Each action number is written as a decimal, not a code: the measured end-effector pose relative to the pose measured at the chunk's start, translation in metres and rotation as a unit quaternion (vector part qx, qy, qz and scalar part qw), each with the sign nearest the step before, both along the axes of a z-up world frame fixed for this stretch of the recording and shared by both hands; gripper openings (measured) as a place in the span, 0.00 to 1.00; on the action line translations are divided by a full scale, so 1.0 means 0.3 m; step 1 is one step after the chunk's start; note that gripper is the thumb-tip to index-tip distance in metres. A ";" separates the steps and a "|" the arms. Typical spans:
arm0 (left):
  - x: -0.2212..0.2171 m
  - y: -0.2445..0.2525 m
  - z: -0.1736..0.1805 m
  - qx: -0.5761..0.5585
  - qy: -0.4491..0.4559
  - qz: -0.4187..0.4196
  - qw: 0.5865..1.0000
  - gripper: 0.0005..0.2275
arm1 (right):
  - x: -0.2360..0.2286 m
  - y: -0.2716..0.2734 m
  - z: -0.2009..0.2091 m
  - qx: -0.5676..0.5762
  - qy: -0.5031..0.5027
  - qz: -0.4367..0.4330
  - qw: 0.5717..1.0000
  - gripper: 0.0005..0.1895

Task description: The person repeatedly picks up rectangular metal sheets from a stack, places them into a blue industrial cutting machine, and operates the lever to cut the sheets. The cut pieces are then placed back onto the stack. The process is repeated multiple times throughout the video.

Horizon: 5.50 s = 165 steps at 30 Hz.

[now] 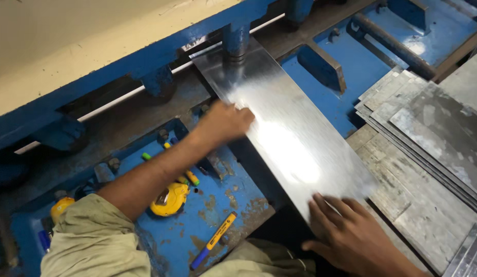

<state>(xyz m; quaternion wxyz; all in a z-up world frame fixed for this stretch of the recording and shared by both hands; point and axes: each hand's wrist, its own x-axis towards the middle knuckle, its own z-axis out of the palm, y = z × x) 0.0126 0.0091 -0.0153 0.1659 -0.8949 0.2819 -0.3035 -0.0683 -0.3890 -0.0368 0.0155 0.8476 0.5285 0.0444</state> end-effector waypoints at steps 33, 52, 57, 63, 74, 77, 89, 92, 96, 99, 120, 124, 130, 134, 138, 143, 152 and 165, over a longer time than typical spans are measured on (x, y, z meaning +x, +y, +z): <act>0.141 0.097 -0.128 -0.060 -0.022 0.215 0.975 0.19 | 0.965 0.332 -0.022 0.220 0.162 -0.017 0.962 0.29; 0.145 0.098 -0.103 -0.095 0.023 0.204 0.974 0.22 | 0.963 0.352 -0.044 0.259 0.206 -0.065 0.942 0.32; 0.144 0.096 -0.093 -0.092 0.025 0.199 0.975 0.21 | 0.971 0.345 -0.054 0.262 0.217 -0.075 0.937 0.32; 0.140 0.094 -0.081 -0.093 0.029 0.200 0.975 0.21 | 0.980 0.341 -0.065 0.259 0.208 -0.075 0.940 0.31; 0.150 0.096 -0.114 -0.090 0.029 0.212 0.973 0.21 | 0.983 0.348 -0.070 0.286 0.220 -0.039 0.932 0.33; 0.167 0.088 -0.112 -0.117 0.028 0.208 0.971 0.20 | 0.988 0.330 -0.068 0.293 0.213 -0.048 0.931 0.32; 0.165 0.078 -0.097 -0.103 0.069 0.215 0.969 0.22 | 0.991 0.336 -0.042 0.260 0.218 -0.055 0.939 0.32; 0.168 0.080 -0.098 -0.101 0.076 0.213 0.969 0.22 | 0.993 0.340 -0.046 0.263 0.226 -0.062 0.936 0.31; 0.170 0.079 -0.099 -0.113 0.083 0.214 0.967 0.22 | 0.994 0.341 -0.045 0.269 0.214 -0.048 0.938 0.31; 0.173 0.074 -0.094 -0.115 0.085 0.210 0.967 0.21 | 0.996 0.334 -0.036 0.284 0.222 -0.036 0.932 0.30; 0.164 0.087 -0.120 -0.077 0.022 0.211 0.974 0.21 | 0.983 0.338 -0.045 0.233 0.227 -0.117 0.938 0.31; 0.154 0.081 -0.104 -0.081 0.035 0.208 0.974 0.22 | 0.980 0.347 -0.044 0.243 0.215 -0.089 0.942 0.31; 0.153 0.074 -0.087 -0.088 0.049 0.205 0.973 0.23 | 0.983 0.344 -0.042 0.252 0.212 -0.074 0.941 0.31; 0.149 0.076 -0.084 -0.096 0.056 0.206 0.972 0.23 | 0.987 0.346 -0.051 0.248 0.220 -0.083 0.940 0.32; 0.146 0.079 -0.088 -0.100 0.058 0.203 0.972 0.24 | 0.981 0.343 -0.048 0.246 0.207 -0.079 0.944 0.32; 0.143 0.064 -0.097 -0.120 0.065 0.199 0.970 0.26 | 0.970 0.349 -0.032 0.259 0.224 -0.073 0.936 0.30; 0.131 0.058 -0.124 -0.151 0.099 0.207 0.962 0.36 | 0.960 0.325 -0.062 0.266 0.153 -0.016 0.952 0.33; 0.070 -0.130 0.134 -0.061 0.291 0.405 0.865 0.59 | 0.965 0.324 -0.039 0.272 0.035 -0.072 0.959 0.38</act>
